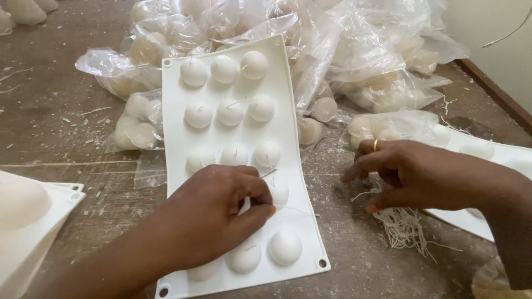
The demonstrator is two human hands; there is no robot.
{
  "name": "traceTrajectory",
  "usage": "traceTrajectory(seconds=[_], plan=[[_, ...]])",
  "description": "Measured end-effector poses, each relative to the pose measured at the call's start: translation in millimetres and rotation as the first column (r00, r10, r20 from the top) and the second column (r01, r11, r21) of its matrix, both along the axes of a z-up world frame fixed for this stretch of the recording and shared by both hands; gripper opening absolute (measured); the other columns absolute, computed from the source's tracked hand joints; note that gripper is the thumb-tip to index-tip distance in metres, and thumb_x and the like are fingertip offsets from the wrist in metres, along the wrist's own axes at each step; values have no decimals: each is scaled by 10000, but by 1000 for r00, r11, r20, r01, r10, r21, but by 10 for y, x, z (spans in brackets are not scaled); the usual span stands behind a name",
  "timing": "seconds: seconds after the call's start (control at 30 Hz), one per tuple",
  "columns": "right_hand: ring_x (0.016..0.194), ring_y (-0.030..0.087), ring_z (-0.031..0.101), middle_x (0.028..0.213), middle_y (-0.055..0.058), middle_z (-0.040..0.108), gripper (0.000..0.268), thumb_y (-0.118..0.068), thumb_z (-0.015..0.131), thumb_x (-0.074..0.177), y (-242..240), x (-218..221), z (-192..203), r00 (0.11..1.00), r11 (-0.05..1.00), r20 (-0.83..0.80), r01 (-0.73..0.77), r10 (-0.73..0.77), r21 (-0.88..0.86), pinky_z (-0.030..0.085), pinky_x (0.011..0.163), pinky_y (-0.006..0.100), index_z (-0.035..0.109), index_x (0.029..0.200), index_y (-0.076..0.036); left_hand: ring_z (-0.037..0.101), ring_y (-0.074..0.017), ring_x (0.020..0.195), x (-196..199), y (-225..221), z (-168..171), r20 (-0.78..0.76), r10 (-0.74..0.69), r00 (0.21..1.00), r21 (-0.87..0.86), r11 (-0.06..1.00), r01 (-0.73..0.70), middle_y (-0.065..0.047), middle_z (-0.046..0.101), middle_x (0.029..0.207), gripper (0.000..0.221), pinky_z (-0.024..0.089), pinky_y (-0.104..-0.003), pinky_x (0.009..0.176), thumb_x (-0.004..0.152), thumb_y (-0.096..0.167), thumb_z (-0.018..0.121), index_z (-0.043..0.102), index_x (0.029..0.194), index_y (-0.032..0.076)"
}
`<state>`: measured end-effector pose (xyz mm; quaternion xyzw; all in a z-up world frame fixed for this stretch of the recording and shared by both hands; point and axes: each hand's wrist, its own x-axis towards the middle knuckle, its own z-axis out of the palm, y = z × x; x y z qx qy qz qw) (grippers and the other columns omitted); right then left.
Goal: The person uses a needle to thread wicks through a silicone mold, then places small round candles into the cavities and threads wicks through them as well.
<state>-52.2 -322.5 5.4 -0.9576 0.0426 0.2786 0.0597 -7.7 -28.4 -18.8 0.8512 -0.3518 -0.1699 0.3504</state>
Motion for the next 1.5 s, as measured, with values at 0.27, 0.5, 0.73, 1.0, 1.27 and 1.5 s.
traceTrajectory(seconds=[0.27,0.5,0.73,1.0,1.27,1.5], plan=[[652,108,658,1116,13,770,339,-244,791,858,452,91,-143,912,722,409,-274,-15,636,571,563,252,773,1181,-143,672,-243,751,-73,216,-85,96,67,993,-67,996,-61,-63,707,871,230,524,-401,675,939,285,653,729,923,68],[500,87,567,728,138,748,314,-147,779,831,995,348,-170,971,459,143,-39,-192,887,433,408,253,740,1101,9,668,-313,751,-79,135,-57,168,247,954,12,967,-253,-96,669,816,275,502,-469,678,924,334,637,676,858,70],[553,57,631,703,31,728,137,-106,764,866,895,215,-329,980,413,126,-52,-153,909,538,495,222,814,956,-15,684,-262,752,-83,162,-301,133,207,969,-134,973,-189,-42,687,863,221,509,-416,670,961,286,612,707,864,113],[605,10,596,720,-8,733,80,-60,749,904,825,232,-452,968,420,231,-171,-96,891,479,517,195,769,930,13,658,-183,696,-54,140,-261,-23,227,974,-133,965,-228,-35,708,806,142,545,-334,628,854,225,737,771,861,87],[568,49,593,689,22,740,80,-61,750,866,751,348,-436,968,487,182,-76,-174,870,478,516,214,788,888,6,701,-203,756,-91,174,48,-179,254,950,53,967,-248,-82,765,867,199,558,-350,710,941,272,675,743,1081,148],[697,89,634,812,52,716,69,-26,747,895,710,341,-512,951,420,243,-146,-189,896,533,613,247,730,871,37,700,-159,873,-25,269,-314,-182,182,966,-319,918,-233,-65,746,1047,437,590,-332,790,1010,89,455,427,1443,141]])
